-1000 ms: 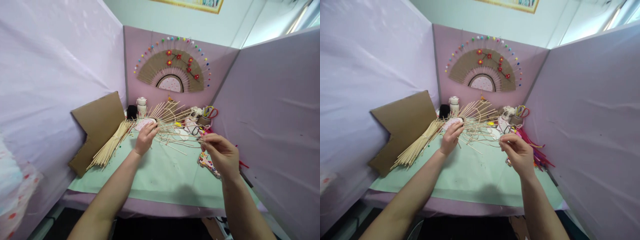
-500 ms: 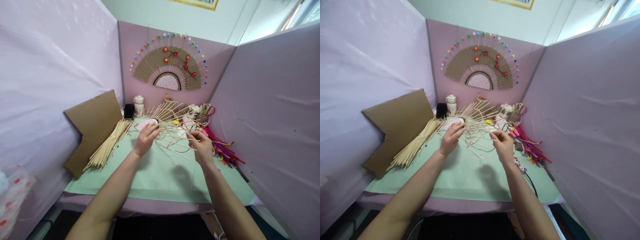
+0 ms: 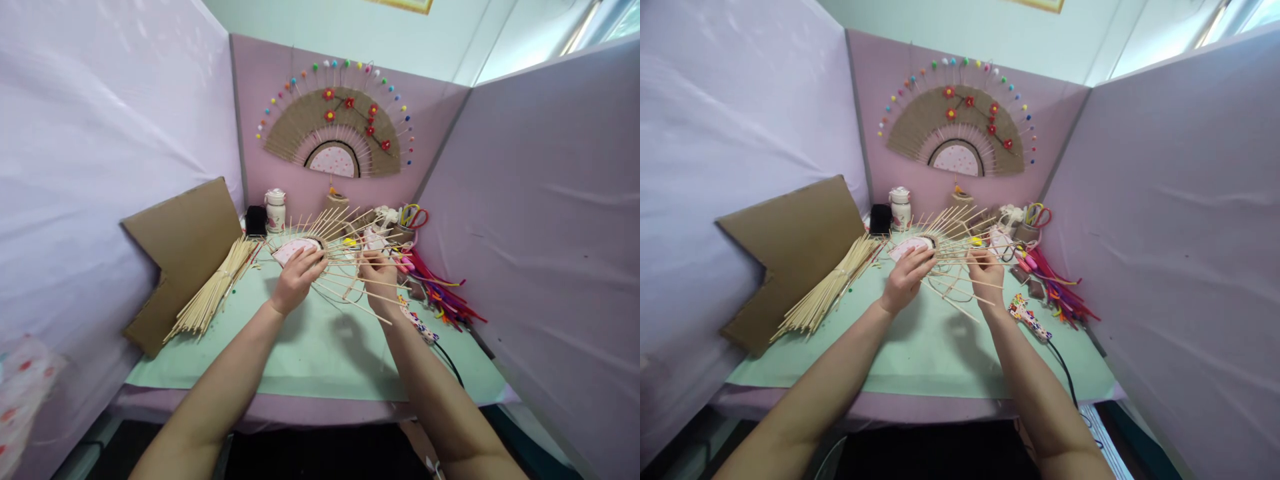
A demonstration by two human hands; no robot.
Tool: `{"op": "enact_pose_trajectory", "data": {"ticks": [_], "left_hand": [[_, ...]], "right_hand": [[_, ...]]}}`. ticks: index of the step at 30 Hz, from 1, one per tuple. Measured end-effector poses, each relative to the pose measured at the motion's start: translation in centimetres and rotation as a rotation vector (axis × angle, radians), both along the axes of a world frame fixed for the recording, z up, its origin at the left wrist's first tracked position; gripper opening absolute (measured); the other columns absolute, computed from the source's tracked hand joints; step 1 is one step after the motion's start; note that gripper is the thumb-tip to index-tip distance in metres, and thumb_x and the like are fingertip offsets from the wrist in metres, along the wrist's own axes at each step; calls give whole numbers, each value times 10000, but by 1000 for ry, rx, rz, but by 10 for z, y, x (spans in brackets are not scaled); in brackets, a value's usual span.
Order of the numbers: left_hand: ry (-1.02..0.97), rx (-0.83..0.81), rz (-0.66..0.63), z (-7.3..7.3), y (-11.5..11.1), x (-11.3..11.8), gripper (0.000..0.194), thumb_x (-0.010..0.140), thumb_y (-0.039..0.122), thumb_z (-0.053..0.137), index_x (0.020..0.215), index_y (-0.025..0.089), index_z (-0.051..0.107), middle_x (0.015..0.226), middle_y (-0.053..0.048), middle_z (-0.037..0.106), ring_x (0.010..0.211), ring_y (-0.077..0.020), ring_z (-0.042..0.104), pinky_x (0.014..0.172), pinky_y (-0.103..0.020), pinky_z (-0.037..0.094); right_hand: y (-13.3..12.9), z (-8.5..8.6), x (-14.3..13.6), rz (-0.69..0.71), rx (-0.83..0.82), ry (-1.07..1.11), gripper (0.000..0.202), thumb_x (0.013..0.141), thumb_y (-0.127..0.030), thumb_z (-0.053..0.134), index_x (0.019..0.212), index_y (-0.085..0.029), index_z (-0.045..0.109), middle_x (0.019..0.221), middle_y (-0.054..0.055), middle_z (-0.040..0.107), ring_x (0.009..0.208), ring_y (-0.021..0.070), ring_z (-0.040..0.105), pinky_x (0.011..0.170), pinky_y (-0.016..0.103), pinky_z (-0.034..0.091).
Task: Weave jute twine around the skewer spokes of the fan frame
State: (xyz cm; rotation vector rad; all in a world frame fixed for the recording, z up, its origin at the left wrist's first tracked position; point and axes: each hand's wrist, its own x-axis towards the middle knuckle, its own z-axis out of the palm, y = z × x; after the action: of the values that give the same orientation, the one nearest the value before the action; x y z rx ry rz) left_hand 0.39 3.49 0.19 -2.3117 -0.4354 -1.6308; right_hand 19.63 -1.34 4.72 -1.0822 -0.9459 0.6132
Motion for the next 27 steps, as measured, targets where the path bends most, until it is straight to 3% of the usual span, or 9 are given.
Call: {"op": "enact_pose_trajectory", "data": {"ticks": [3,8,10,13,15,18,20,23,27], "left_hand": [[-17,-11,-31,-2,0,2,403,994,106,381,1315,233,589,1297,-117,671,1364,-185,498,1147,-458,394],[-143,-101,-42,1,1,-2,416,989,133,414,1369,249,537,1345,-121,631,1341,-202,522,1113,-471,447],[-222,-124,-32,4,1,-6,402,991,159,423,1368,249,532,1356,-123,618,1327,-205,535,1100,-467,466],[-306,-135,-8,8,1,-10,385,994,182,429,1359,248,530,1364,-123,609,1321,-213,541,1100,-471,467],[-337,-138,-4,10,1,-12,382,993,189,439,1360,254,525,1372,-119,603,1317,-219,544,1101,-481,463],[-358,-118,-4,9,1,-12,387,986,185,464,1360,270,518,1367,-109,608,1307,-220,553,1096,-490,466],[-364,-109,-10,7,1,-12,402,977,168,483,1362,280,515,1363,-102,612,1308,-220,553,1096,-494,467],[-378,-123,-11,4,1,-11,427,969,167,506,1380,282,500,1372,-102,607,1312,-229,551,1095,-496,469],[-412,-165,0,4,3,-6,440,986,217,484,1420,284,454,1420,-110,569,1356,-249,508,1129,-519,431]], "right_hand": [[4,-2,-3,-2,38,-40,351,613,-481,768,683,-187,590,611,-27,589,556,109,479,549,258,400],[8,-18,10,208,-101,-43,356,642,-479,764,781,-164,671,710,5,652,661,134,577,667,283,464],[8,-24,20,154,-127,23,401,630,-484,764,859,-168,672,782,19,671,712,148,606,690,292,481],[-2,-26,23,-65,-32,19,370,673,-449,752,902,-177,646,817,11,656,741,147,600,702,290,475],[-18,-18,12,-118,107,-104,261,762,-391,721,912,-189,652,835,12,651,761,147,590,741,305,473],[-50,2,-21,-24,343,-419,80,855,-289,670,887,-217,685,880,34,668,844,176,607,818,347,484],[-64,12,-45,36,437,-541,63,880,-235,647,910,-231,702,910,46,690,891,195,634,851,370,502],[-70,13,-73,84,493,-536,142,910,-200,606,1013,-242,694,998,60,707,967,205,657,897,390,523],[-55,0,-97,101,513,-381,311,930,-230,571,1241,-244,578,1196,102,654,1135,232,625,992,448,513]]}}
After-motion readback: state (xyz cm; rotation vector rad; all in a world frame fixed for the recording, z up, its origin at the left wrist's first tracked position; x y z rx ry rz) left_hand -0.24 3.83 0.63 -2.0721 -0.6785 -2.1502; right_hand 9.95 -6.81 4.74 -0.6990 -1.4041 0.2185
